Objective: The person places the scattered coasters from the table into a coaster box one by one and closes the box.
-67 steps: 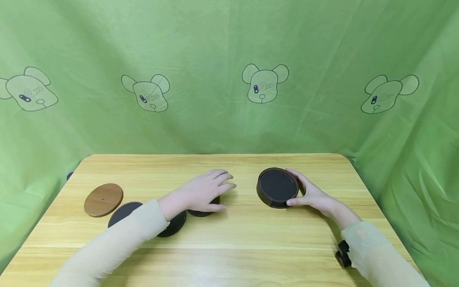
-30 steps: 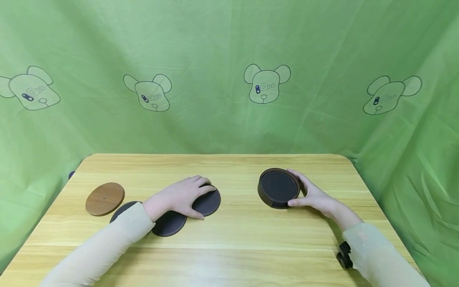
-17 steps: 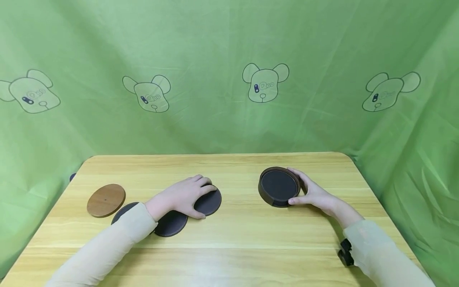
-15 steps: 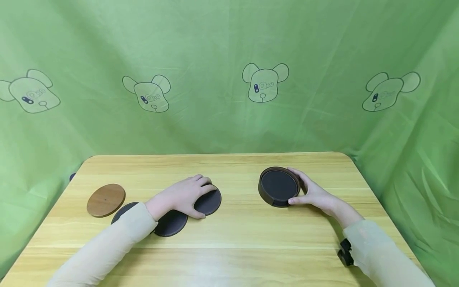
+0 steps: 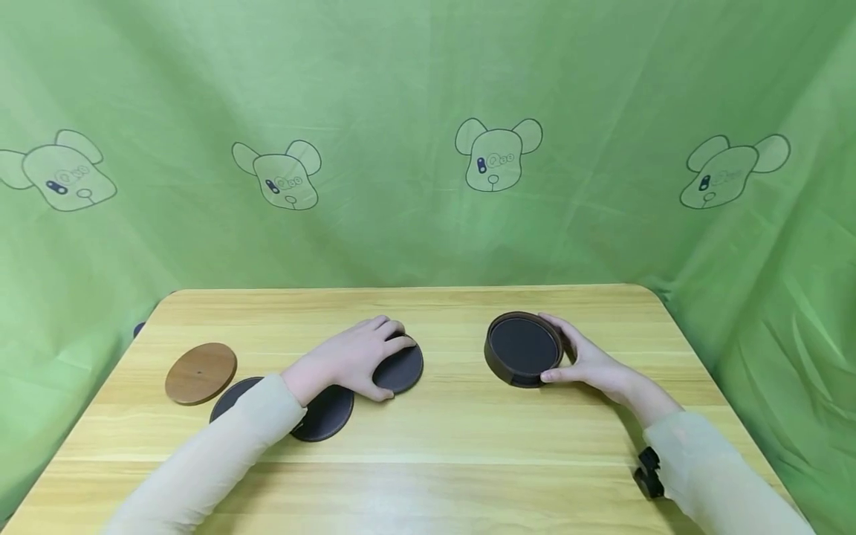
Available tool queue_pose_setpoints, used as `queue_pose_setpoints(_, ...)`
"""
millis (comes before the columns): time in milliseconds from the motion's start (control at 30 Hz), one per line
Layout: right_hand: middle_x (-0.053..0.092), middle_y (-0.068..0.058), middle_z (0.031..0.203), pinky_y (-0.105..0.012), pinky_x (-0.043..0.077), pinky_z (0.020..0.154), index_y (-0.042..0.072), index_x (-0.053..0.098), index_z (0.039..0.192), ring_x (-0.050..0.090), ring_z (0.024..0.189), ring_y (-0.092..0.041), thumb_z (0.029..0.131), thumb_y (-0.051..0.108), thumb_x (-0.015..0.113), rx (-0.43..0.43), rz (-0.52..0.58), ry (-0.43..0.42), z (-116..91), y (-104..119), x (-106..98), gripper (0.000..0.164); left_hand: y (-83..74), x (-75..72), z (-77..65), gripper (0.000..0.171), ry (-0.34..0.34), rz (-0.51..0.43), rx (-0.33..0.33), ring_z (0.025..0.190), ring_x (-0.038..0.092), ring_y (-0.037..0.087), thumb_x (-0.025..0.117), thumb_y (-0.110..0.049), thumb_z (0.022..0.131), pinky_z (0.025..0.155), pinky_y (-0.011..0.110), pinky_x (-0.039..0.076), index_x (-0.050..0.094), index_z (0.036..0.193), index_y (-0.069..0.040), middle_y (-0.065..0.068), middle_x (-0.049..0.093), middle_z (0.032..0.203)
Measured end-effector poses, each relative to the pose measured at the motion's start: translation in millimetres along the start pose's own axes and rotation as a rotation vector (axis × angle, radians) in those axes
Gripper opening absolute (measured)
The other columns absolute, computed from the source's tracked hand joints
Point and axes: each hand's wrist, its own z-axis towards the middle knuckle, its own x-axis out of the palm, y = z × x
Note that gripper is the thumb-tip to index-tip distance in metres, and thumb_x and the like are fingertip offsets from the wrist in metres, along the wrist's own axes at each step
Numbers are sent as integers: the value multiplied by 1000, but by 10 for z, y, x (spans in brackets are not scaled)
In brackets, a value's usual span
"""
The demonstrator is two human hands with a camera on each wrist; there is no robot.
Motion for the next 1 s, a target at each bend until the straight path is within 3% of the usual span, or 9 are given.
queue_pose_setpoints(433, 39, 17, 157, 1, 28, 101, 9, 20, 169, 35, 137, 22, 86, -3, 80, 1, 5, -4, -10, 22, 14, 103, -96, -118, 288, 90, -81, 11, 32, 133, 50, 24, 80, -62, 79, 117, 42, 45, 51, 154, -22, 6, 53, 147)
queue_pose_setpoints(1000, 40, 18, 156, 0, 29, 102, 10, 20, 169, 36, 137, 21, 86, -5, 79, -2, 14, 5, 2, -17, -4, 103, -329, -234, 771, 89, -117, 37, 80, 135, 48, 23, 77, -63, 81, 119, 38, 43, 50, 155, -23, 6, 51, 150)
